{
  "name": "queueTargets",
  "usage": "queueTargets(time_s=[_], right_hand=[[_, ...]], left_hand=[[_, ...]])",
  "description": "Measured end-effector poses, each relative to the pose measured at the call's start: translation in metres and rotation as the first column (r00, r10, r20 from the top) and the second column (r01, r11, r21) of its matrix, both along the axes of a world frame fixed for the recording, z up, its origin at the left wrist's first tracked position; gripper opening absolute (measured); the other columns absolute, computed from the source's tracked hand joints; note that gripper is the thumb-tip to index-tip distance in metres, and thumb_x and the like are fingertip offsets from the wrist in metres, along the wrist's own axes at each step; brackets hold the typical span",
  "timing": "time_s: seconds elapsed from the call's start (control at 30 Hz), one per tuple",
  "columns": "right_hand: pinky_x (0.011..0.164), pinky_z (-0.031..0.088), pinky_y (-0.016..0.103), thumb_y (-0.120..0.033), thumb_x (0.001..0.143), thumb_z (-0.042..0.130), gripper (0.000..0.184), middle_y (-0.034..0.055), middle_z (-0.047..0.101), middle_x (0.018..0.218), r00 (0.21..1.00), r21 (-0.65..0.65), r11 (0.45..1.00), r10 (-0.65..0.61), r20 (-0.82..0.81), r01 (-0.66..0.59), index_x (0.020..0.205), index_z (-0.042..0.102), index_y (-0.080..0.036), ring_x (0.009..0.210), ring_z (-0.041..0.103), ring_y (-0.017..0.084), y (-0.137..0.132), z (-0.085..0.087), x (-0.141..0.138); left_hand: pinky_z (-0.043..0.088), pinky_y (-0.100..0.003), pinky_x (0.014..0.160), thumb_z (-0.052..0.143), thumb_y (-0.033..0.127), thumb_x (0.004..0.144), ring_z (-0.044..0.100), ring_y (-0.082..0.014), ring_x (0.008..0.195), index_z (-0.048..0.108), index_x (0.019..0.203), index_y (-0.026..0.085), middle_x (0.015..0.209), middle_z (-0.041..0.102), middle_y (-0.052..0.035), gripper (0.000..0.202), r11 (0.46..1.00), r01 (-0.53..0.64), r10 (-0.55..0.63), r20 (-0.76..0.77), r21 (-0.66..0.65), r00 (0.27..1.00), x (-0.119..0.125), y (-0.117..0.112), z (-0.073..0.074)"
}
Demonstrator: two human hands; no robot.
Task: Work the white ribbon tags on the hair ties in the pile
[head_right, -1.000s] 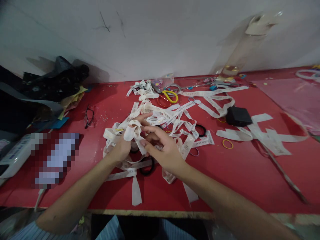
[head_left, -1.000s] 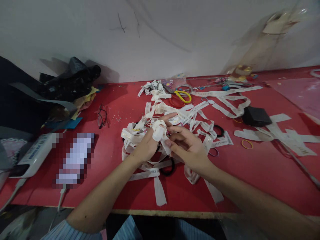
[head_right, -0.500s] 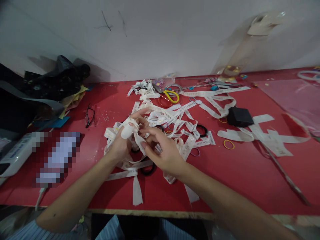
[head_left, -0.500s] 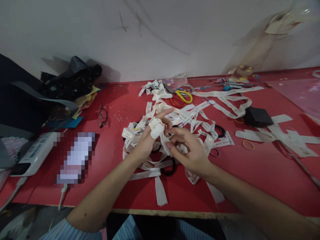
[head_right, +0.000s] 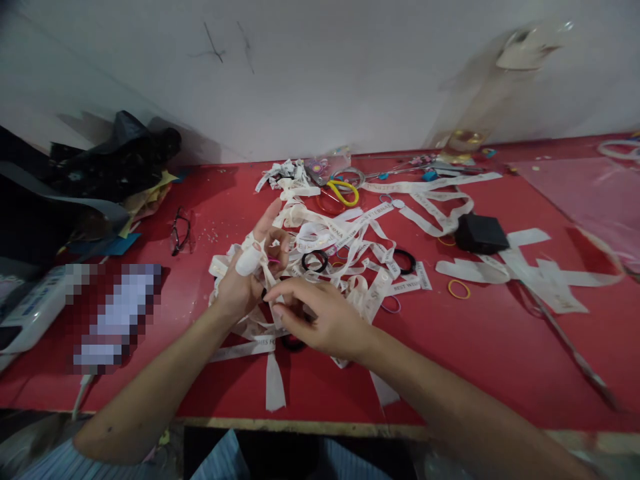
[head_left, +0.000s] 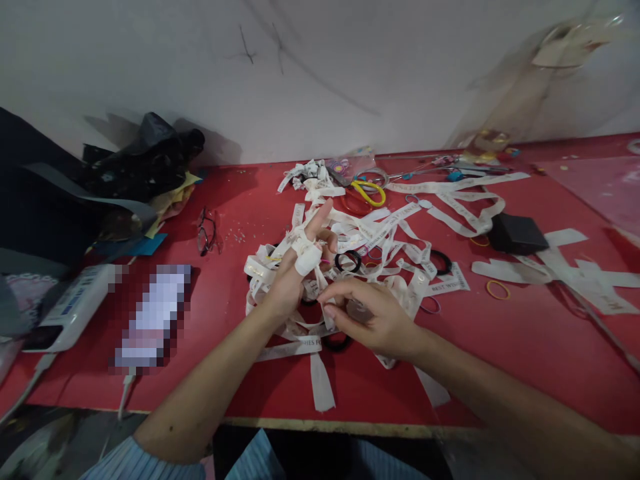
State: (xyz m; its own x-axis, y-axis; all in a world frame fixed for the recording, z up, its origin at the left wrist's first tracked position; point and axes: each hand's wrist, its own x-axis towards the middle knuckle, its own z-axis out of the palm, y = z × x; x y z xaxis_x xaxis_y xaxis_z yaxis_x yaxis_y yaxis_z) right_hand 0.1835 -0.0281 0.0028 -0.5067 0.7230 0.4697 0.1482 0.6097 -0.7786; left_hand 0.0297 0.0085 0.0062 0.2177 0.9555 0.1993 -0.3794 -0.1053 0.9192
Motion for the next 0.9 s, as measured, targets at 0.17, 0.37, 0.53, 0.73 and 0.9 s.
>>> queueTargets(time_s=[0.17, 0.37, 0.53, 0.73, 0.9], right_hand=[[0.062, 0.045, 0.020, -0.011, 0.088, 0.052, 0.015, 0.0003, 0.069, 0.076, 0.991, 0.099, 0.986, 0.129, 0.044, -0.133, 0.093, 0.063, -0.020, 0.064, 0.061, 0.010, 0.002, 0.000, 0.001], [0.066, 0.046, 0.021, -0.008, 0.088, 0.051, 0.019, 0.0003, 0.070, 0.077, 0.963, 0.112, 0.957, 0.263, 0.062, -0.269, 0.092, 0.063, -0.021, 0.070, 0.064, 0.010, 0.001, 0.005, 0.001], [0.065, 0.045, 0.020, -0.009, 0.088, 0.052, 0.017, -0.0004, 0.071, 0.078, 0.952, 0.095, 0.949, 0.292, 0.089, -0.300, 0.093, 0.063, -0.020, 0.068, 0.064, 0.010, -0.001, 0.005, 0.000], [0.056, 0.043, 0.020, -0.017, 0.092, 0.053, 0.019, -0.0021, 0.069, 0.073, 0.979, 0.152, 0.973, 0.156, 0.127, -0.175, 0.109, 0.058, -0.021, 0.055, 0.058, 0.009, -0.006, 0.002, -0.002], [0.058, 0.047, 0.024, -0.024, 0.092, 0.058, 0.039, -0.0044, 0.063, 0.067, 0.998, 0.037, 0.999, 0.025, -0.063, -0.022, 0.128, 0.044, -0.024, 0.054, 0.058, 0.011, -0.007, 0.001, 0.003]], left_hand=[[0.051, -0.026, 0.061, 0.048, 0.050, 0.090, 0.061, -0.0159, 0.075, 0.052, 0.135, 0.023, 0.092, 0.065, -0.0059, 0.053, 0.999, 0.017, -0.018, -0.026, -0.042, 0.999, 0.003, 0.001, 0.000], [0.045, -0.022, 0.054, 0.055, 0.048, 0.085, 0.052, -0.0110, 0.060, 0.047, 0.139, 0.025, 0.081, 0.062, -0.0020, 0.060, 0.998, 0.059, -0.057, 0.060, -0.025, 0.997, 0.005, 0.003, 0.006], [0.035, -0.021, 0.047, 0.057, 0.047, 0.082, 0.039, -0.0083, 0.054, 0.049, 0.138, 0.023, 0.082, 0.060, -0.0019, 0.061, 0.998, 0.044, -0.043, 0.004, -0.047, 0.999, 0.005, 0.000, 0.008], [0.033, -0.022, 0.050, 0.056, 0.051, 0.082, 0.038, -0.0109, 0.058, 0.053, 0.134, 0.024, 0.084, 0.059, -0.0028, 0.059, 0.990, 0.112, -0.119, -0.077, -0.080, 0.990, 0.002, -0.004, 0.013], [0.040, -0.022, 0.056, 0.059, 0.047, 0.083, 0.045, -0.0113, 0.066, 0.051, 0.136, 0.026, 0.094, 0.059, -0.0041, 0.058, 0.972, 0.193, -0.202, -0.049, -0.137, 0.978, -0.005, -0.011, 0.008]])
